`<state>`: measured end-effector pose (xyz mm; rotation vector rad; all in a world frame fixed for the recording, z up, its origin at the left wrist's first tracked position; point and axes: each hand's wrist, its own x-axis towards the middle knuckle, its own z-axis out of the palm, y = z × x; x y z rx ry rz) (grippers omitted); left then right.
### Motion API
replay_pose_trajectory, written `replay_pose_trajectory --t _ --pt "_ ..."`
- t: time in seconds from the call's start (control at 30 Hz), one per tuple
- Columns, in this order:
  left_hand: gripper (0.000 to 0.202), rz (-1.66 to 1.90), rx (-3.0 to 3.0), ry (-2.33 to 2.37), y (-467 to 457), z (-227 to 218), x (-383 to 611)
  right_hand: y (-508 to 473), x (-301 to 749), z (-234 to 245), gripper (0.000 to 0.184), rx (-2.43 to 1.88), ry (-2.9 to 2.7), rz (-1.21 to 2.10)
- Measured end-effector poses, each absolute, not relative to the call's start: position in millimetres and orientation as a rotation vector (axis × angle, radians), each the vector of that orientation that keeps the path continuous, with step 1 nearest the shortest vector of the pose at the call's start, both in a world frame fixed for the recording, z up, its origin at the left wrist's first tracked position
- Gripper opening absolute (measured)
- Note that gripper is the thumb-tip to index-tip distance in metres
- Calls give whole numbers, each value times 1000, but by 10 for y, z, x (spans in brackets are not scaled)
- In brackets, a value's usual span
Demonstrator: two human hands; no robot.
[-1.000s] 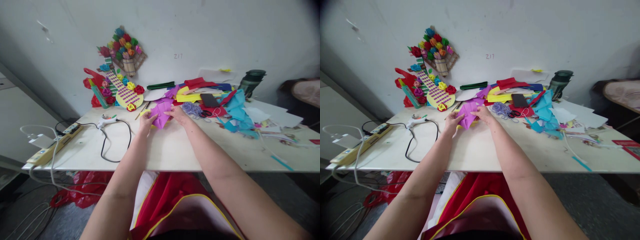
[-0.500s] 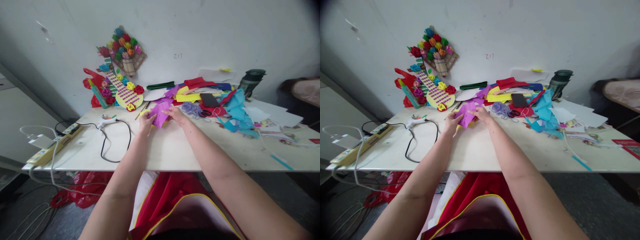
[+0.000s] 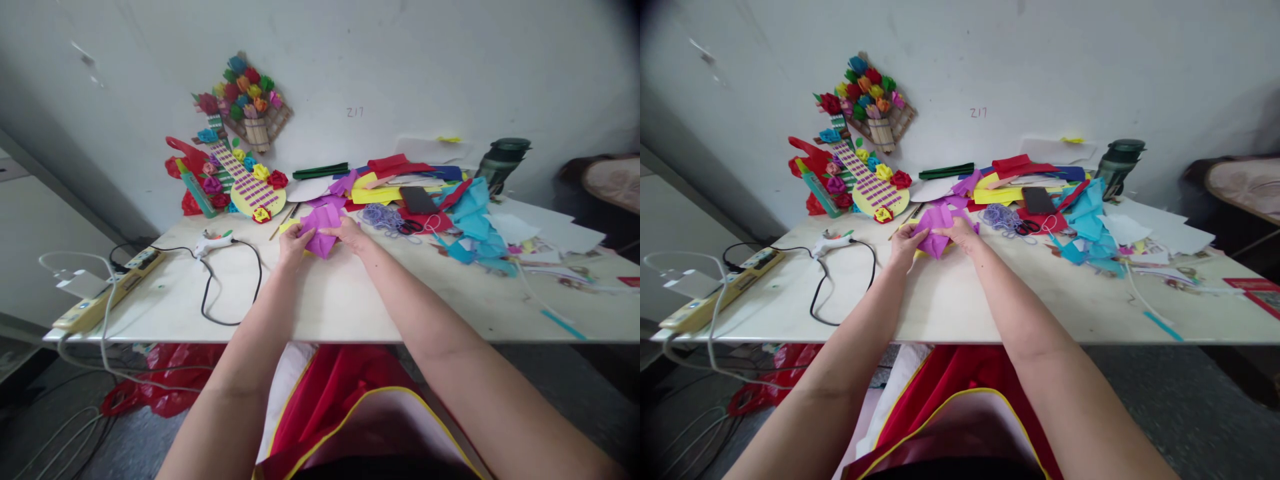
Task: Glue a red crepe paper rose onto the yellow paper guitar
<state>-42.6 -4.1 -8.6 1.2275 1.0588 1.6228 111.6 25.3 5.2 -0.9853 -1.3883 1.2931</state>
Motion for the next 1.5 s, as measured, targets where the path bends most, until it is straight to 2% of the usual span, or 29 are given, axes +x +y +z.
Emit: replay_pose_trajectory --t 0.53,0.8,1.2,1.5 --pt "37 1605 1287 1115 6 -130 -448 248 1094 42 27 -1014 -1417 1263" --pt "40 1586 1320 1155 -26 -102 -439 222 1090 63 34 -1146 -1440 1160" --pt "37 1505 1285 1065 -100 -38 -417 197 1077 76 24 -1064 -1393 1259" --pt "38 1554 1282 1096 -102 -19 -443 264 1117 45 35 -1117 -1404 1245"
